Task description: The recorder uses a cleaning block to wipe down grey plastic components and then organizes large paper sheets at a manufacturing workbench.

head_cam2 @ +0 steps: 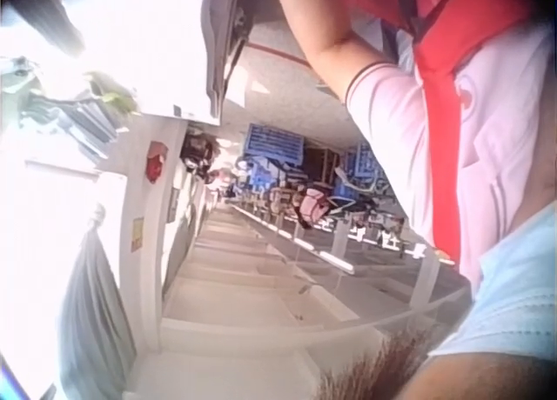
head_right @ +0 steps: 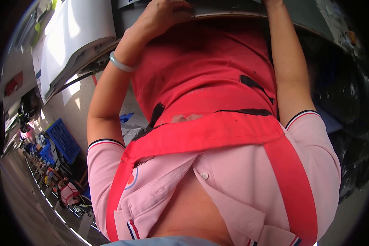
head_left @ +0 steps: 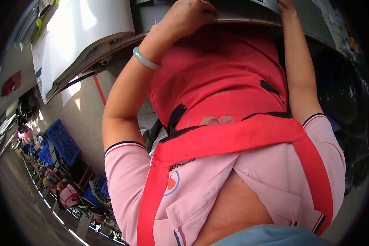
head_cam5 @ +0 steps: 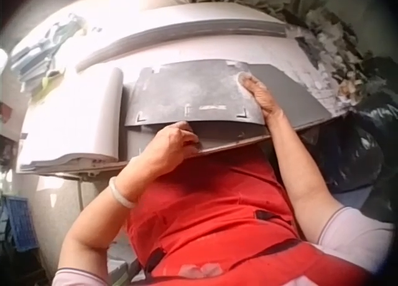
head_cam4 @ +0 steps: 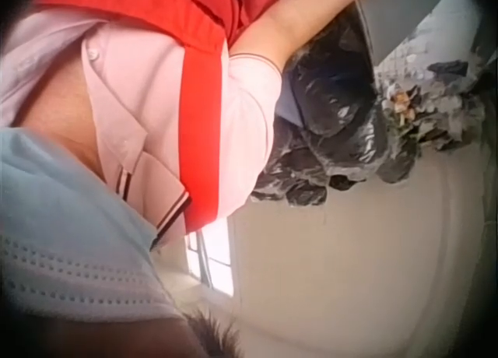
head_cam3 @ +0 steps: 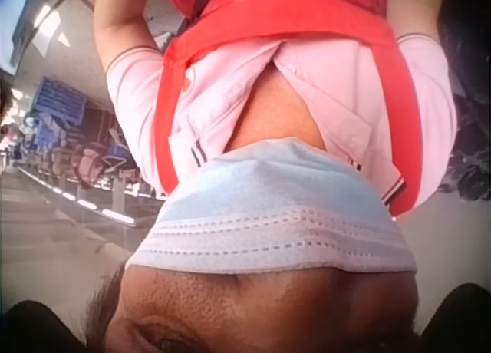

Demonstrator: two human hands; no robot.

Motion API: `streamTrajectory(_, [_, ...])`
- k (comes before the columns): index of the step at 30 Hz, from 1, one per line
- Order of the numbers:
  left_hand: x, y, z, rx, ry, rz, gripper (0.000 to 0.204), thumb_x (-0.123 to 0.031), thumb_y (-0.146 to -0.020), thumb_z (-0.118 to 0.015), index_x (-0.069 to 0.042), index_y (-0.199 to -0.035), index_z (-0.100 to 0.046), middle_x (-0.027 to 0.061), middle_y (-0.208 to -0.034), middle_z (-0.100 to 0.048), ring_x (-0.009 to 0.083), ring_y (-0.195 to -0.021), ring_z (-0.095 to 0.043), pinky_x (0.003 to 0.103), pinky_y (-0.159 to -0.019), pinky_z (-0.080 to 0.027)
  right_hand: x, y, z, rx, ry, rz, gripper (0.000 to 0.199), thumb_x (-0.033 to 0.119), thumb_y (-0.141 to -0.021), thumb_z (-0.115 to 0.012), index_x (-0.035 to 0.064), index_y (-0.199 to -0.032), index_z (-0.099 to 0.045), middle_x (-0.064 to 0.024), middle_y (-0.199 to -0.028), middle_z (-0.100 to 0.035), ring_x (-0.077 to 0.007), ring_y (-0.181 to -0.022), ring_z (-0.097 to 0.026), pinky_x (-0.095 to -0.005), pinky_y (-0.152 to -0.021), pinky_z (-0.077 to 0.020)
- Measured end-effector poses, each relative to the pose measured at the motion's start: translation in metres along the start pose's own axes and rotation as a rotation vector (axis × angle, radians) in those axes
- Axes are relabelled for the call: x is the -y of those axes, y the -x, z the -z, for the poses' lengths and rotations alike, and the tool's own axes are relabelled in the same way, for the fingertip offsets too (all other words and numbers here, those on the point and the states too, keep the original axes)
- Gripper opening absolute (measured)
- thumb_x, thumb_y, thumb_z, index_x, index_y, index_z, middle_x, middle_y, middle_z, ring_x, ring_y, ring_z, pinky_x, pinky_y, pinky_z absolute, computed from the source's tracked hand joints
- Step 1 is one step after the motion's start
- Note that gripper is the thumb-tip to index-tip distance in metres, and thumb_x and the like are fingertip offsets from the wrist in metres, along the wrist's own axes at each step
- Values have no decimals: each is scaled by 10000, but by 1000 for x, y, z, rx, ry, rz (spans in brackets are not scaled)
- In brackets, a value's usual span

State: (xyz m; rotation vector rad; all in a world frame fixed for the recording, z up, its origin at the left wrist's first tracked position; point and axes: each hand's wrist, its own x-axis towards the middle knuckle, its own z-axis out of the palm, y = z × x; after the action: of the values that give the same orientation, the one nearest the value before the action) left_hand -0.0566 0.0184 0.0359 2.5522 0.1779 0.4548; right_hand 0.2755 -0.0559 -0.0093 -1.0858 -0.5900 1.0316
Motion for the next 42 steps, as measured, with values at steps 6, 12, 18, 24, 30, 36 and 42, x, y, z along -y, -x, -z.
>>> streamTrajectory(6, [-7,11,13,54,-2,65,120,-97,-827,-668,-3,-866,-731,165,-897,-697,339,-904,-648,413,-814,-541,4,-2,0,36,-15,-16,269,209,-968,-692,79,-1200,-648,-14,-1036,-712,-119,-889,-683,-274,-792,-569])
streamTrajectory(12, [-1,10,10,34,61,174,134,-121,-858,-651,-11,-875,-727,177,-910,-689,347,-915,-650,419,-814,-540,3,-3,-4,56,7,-24,267,213,-962,-700,77,-1188,-655,-13,-1028,-714,-119,-881,-684,-278,-785,-570])
streamTrajectory(18, [-12,5,8,18,23,192,178,-185,-859,-680,-22,-912,-729,177,-948,-671,352,-934,-647,423,-845,-526,5,0,-11,37,4,-48,263,210,-959,-704,76,-1181,-657,-24,-1027,-713,-130,-883,-686,-284,-779,-574])
streamTrajectory(24, [-3,6,-4,-1,-14,108,178,-192,-854,-685,-28,-913,-725,168,-900,-670,345,-938,-645,422,-840,-523,4,-1,-11,4,11,-36,254,200,-958,-705,82,-1177,-651,-25,-1024,-709,-132,-889,-684,-284,-786,-573])
streamTrajectory(30, [3,1,-7,-30,-46,215,133,-160,-855,-670,-37,-878,-713,154,-854,-666,341,-878,-642,427,-811,-523,0,-3,-4,51,14,-14,263,197,-958,-705,81,-1186,-644,-25,-1016,-707,-132,-887,-682,-280,-789,-572])
streamTrajectory(36, [-5,1,-7,-68,-41,110,68,-112,-796,-683,-52,-828,-694,139,-843,-676,344,-876,-653,431,-787,-527,1,-3,-7,36,8,-64,250,207,-964,-697,76,-1172,-650,-32,-1009,-710,-129,-867,-684,-282,-773,-575])
streamTrajectory(42, [4,-2,-7,10,-49,195,125,-157,-751,-721,-52,-813,-696,150,-821,-687,367,-801,-671,447,-732,-539,0,-5,-1,37,21,-20,250,209,-966,-695,74,-1170,-646,-35,-1005,-710,-135,-868,-689,-289,-770,-580])
